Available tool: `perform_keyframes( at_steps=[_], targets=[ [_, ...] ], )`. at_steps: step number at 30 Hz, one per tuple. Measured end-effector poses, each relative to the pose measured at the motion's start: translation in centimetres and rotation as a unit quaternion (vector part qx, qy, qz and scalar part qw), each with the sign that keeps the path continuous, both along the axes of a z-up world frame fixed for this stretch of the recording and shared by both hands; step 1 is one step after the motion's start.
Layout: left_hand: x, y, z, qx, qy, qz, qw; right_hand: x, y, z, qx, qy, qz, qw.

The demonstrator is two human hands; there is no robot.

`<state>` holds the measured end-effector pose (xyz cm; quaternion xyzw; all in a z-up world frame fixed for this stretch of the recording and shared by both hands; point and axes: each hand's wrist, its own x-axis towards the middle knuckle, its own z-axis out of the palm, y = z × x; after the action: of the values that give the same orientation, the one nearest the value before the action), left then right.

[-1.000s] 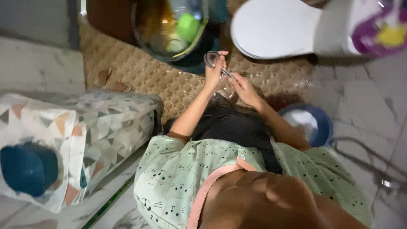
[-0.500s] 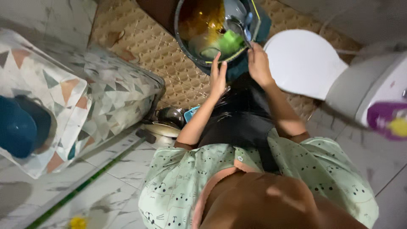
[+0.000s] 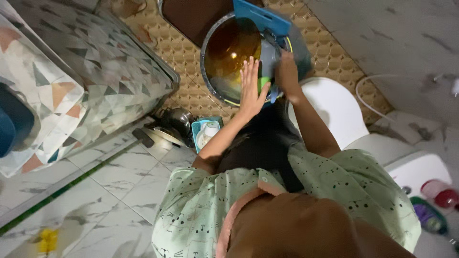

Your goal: The person washes several metal spoons by scrubbing them with a soapy sponge over a small bowl and rinsing them under a running tap in a bathroom.

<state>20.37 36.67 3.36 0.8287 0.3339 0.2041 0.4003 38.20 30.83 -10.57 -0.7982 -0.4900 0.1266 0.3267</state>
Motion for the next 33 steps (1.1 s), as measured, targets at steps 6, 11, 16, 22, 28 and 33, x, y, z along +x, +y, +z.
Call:
perform_keyframes(
  at_steps=[6,11,16,22,28,33],
  targets=[
    [2.1,1.7,0.5,0.005,0.042,0.025,0.999,1.0,2.1,-4.4,-0.124,-0.036,0.089,0.988],
    [3.0,2.7,0.4,0.010,0.061,0.040,0.997,0.3,3.9,-2.0,-0.049,0.083,0.095,0.991],
    [3.6,3.0,0.5,0.020,0.066,0.036,0.997,0.2,5.1,0.2,-0.115,0.053,0.115,0.985],
    [3.0,3.1,1.0,0.010,0.057,0.018,0.998,-0.1,3.7,3.4,-0.048,0.043,0.100,0.993],
    [1.1,3.0,1.3,0.030,0.047,-0.038,0.998,-1.6,0.8,5.3,0.029,0.050,0.051,0.997],
    [-1.4,2.6,1.7,0.063,0.028,-0.146,0.987,-5.6,-2.7,10.3,0.072,0.079,-0.065,0.992]
  ],
)
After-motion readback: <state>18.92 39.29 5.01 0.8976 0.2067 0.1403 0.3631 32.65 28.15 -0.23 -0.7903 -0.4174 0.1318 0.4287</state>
